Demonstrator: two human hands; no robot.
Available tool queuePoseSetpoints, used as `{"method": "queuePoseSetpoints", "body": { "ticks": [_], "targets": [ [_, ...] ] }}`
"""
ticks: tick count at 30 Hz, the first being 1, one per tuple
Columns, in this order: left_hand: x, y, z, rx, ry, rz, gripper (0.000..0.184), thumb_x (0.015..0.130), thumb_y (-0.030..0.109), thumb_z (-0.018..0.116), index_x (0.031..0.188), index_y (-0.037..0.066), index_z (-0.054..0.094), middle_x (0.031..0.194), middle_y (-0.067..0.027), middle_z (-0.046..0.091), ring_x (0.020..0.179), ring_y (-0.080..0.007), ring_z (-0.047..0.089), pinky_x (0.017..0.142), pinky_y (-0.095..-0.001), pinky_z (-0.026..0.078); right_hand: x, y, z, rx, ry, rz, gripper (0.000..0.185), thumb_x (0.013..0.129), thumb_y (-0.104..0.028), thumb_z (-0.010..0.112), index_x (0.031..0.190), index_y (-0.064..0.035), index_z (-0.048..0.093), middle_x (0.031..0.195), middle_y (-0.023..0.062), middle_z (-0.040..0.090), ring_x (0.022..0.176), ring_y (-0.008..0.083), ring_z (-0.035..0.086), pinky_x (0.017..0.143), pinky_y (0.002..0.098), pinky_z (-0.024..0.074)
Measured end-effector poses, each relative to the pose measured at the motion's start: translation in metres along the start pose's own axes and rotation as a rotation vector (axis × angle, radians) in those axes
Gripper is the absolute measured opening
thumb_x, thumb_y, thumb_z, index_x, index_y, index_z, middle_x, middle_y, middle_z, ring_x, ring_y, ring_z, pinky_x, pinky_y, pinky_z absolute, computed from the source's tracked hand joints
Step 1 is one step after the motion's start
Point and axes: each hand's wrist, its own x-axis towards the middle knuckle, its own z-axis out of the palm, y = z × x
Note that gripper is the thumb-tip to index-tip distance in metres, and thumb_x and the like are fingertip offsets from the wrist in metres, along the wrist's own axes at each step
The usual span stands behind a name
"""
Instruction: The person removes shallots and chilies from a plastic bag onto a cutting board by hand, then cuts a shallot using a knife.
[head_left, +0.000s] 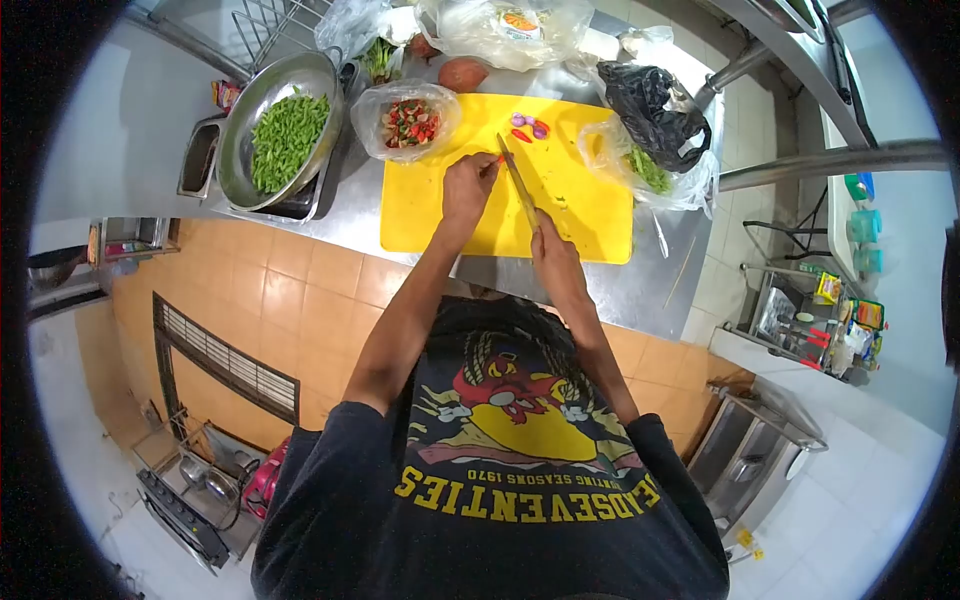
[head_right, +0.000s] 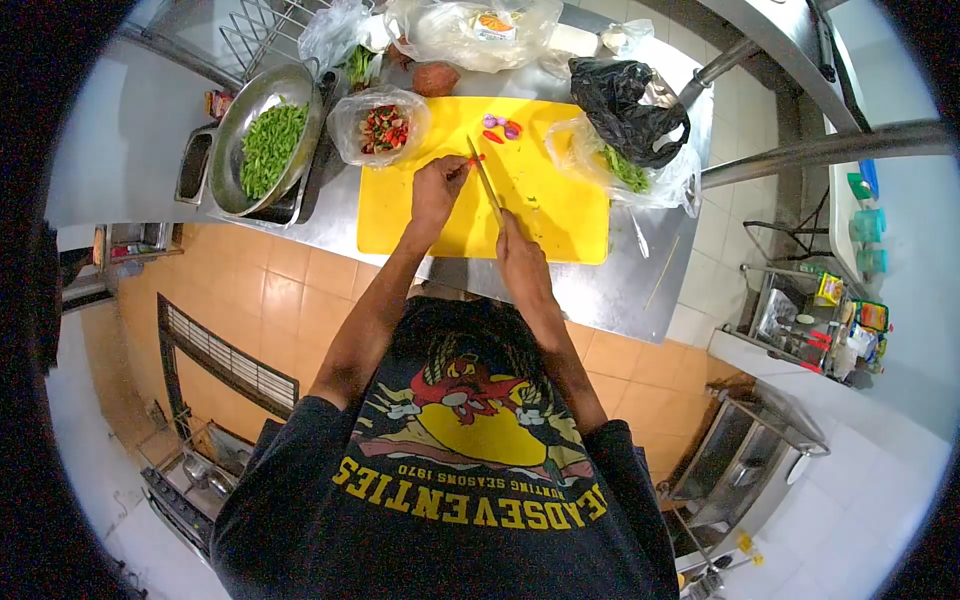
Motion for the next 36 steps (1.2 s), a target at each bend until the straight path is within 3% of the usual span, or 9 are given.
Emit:
{"method": "queuePoseSetpoints", "body": {
  "ticks": [8,11,12,14,20,25,30,32,36],
  "targets": [
    [0.002,-0.009,0.005,-0.030,0.005,0.008,0.013,0.085,0.009,0.068,0.096,0.004,0.072,0.085,-0.0166,0.071,0.073,-0.0249,0.071,0.067,-0.0327,0.055,-0.010,0.004,0.010,-0.043,-0.007,-0.003,0.033,0.098,-0.020,0.045,0.130,-0.0110,0.048,0.094,0.0287,0.064,0.085,0.0476,0.062,0.074,0.0554,0.0505],
    [0.004,-0.003,0.001,-0.015,0.002,-0.003,0.014,0.080,0.010,0.070,0.093,0.005,0.073,0.083,-0.0183,0.069,0.071,-0.0314,0.068,0.065,-0.0372,0.054,-0.011,0.005,0.010,-0.072,0.000,-0.017,0.035,0.098,-0.020,0.045,0.132,-0.0100,0.047,0.090,0.0291,0.065,0.080,0.0482,0.063,0.071,0.0558,0.0508],
    [0.004,-0.004,0.001,-0.015,0.000,-0.005,0.014,0.080,0.010,0.070,0.093,0.005,0.073,0.083,-0.0183,0.069,0.071,-0.0314,0.068,0.065,-0.0372,0.054,-0.012,0.001,0.007,-0.084,-0.017,-0.003,0.034,0.098,-0.020,0.045,0.129,-0.0076,0.047,0.086,0.0298,0.064,0.078,0.0484,0.063,0.069,0.0562,0.0506],
    [0.005,-0.006,0.002,0.010,-0.033,-0.028,0.014,0.081,0.008,0.070,0.095,0.004,0.072,0.084,-0.0156,0.071,0.073,-0.0227,0.070,0.066,-0.0318,0.054,-0.012,0.000,0.007,-0.097,-0.036,0.018,0.033,0.098,-0.020,0.045,0.127,-0.0052,0.048,0.082,0.0306,0.064,0.075,0.0486,0.063,0.067,0.0566,0.0504],
    [0.004,-0.008,0.005,-0.029,-0.016,-0.039,0.013,0.081,0.007,0.070,0.093,0.003,0.072,0.081,-0.0157,0.070,0.067,-0.0218,0.068,0.064,-0.0303,0.053,-0.012,0.009,0.021,-0.199,-0.059,0.078,0.025,0.098,-0.020,0.044,0.110,0.0021,0.049,0.073,0.0307,0.061,0.070,0.0487,0.062,0.064,0.0573,0.0493],
    [0.004,0.000,0.002,0.005,-0.025,-0.074,0.013,0.082,0.006,0.069,0.094,0.002,0.071,0.081,-0.0162,0.070,0.067,-0.0222,0.067,0.065,-0.0303,0.052,-0.006,0.003,0.017,-0.129,-0.059,-0.040,0.022,0.097,-0.018,0.043,0.103,0.0029,0.047,0.075,0.0308,0.061,0.074,0.0503,0.061,0.066,0.0586,0.0474],
    [0.000,-0.004,0.009,-0.010,0.007,-0.062,0.012,0.082,0.005,0.069,0.094,0.001,0.070,0.082,-0.0162,0.070,0.069,-0.0230,0.068,0.065,-0.0313,0.053,0.020,-0.003,0.029,-0.063,-0.034,0.004,0.022,0.097,-0.018,0.043,0.105,0.0020,0.047,0.077,0.0316,0.062,0.077,0.0514,0.060,0.069,0.0590,0.0467],
    [0.000,-0.004,0.008,-0.043,0.042,-0.037,0.013,0.080,0.010,0.070,0.091,0.004,0.070,0.083,-0.0177,0.068,0.074,-0.0328,0.067,0.066,-0.0389,0.053,0.020,-0.008,0.028,-0.086,-0.034,0.048,0.022,0.097,-0.019,0.042,0.105,0.0015,0.047,0.077,0.0317,0.062,0.078,0.0513,0.060,0.070,0.0590,0.0465],
    [0.000,-0.006,0.009,-0.057,0.061,-0.039,0.011,0.079,0.010,0.070,0.089,0.004,0.069,0.082,-0.0182,0.067,0.074,-0.0334,0.067,0.066,-0.0397,0.053,-0.009,0.002,0.016,-0.136,-0.067,0.030,0.024,0.096,-0.016,0.042,0.105,0.0042,0.050,0.083,0.0299,0.062,0.079,0.0486,0.061,0.070,0.0568,0.0482]
  ]
}}
